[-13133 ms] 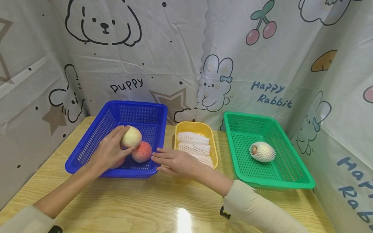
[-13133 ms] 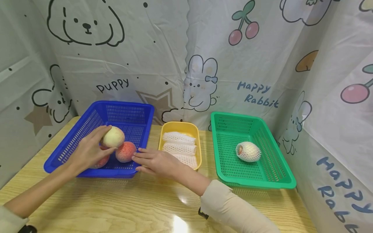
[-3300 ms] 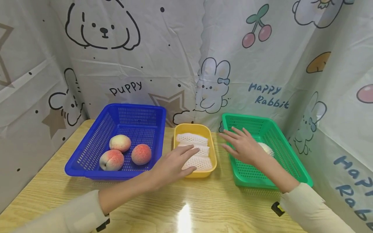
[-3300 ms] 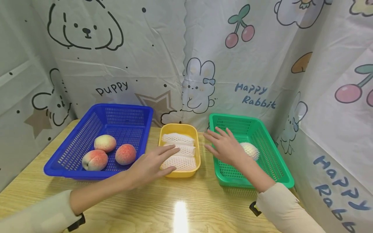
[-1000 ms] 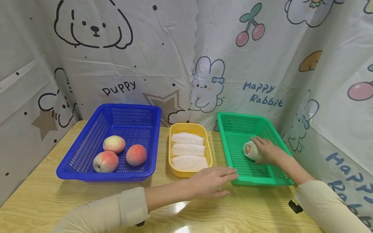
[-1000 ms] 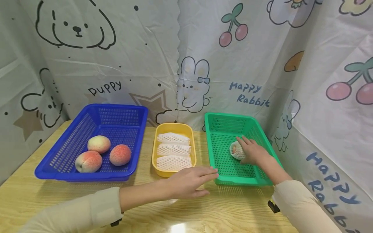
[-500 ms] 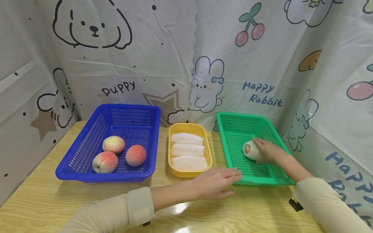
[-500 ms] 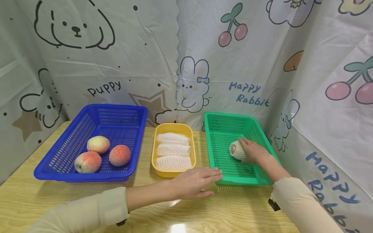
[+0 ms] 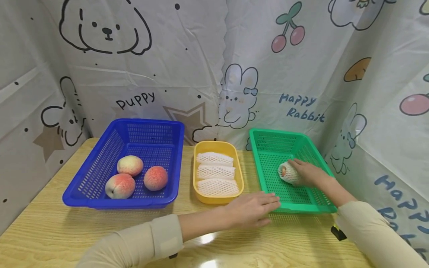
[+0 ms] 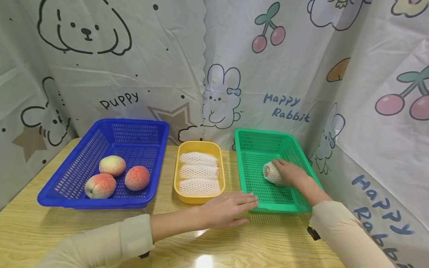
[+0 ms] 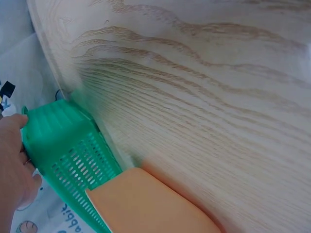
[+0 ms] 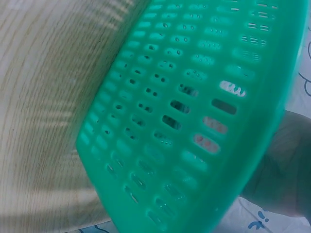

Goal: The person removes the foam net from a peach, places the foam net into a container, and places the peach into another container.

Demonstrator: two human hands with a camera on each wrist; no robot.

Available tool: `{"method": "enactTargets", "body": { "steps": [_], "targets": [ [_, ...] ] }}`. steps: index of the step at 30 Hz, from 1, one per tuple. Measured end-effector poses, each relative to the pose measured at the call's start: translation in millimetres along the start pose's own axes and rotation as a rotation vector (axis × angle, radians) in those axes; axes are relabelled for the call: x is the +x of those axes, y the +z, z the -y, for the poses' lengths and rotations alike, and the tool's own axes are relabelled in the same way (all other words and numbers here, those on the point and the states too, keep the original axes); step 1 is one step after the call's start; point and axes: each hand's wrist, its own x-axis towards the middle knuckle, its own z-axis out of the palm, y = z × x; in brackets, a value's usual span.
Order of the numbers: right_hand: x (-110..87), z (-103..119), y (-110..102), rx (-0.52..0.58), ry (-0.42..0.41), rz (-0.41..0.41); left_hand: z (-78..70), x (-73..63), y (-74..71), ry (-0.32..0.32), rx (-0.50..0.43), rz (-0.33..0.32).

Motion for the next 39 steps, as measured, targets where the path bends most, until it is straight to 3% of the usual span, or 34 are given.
{"method": "enactTargets", "body": {
  "steps": [4, 11, 16, 21, 28, 39],
  "targets": [
    [3.1, 3.2, -0.3, -0.020, -0.025, -0.028, 0.0, 2.0, 1.4, -0.005, 0.019, -0.028],
    [7.3, 2.7, 3.4, -0.087, -0.027, -0.034, 0.1, 6.7, 4.8, 0.001, -0.023, -0.136],
    [8.0, 1.9, 6.0, -0.090, -0.020, -0.041, -0.4, 10.5, 7.3, -0.036, -0.043, -0.187],
    [7.9, 1.0, 7.7, -0.109, -0.054, -0.089, -1.6, 13.7, 9.7, -0.075, 0.005, -0.229],
    [10.6, 1.1, 12.3, -0.086, -0.086, -0.140, -0.3, 16.1, 13.9, -0.078, 0.035, -0.287],
    [11.4, 1.0, 14.4, -0.063, -0.008, -0.070, 0.7, 19.5, 13.2, -0.092, 0.029, -0.317]
  ]
}}
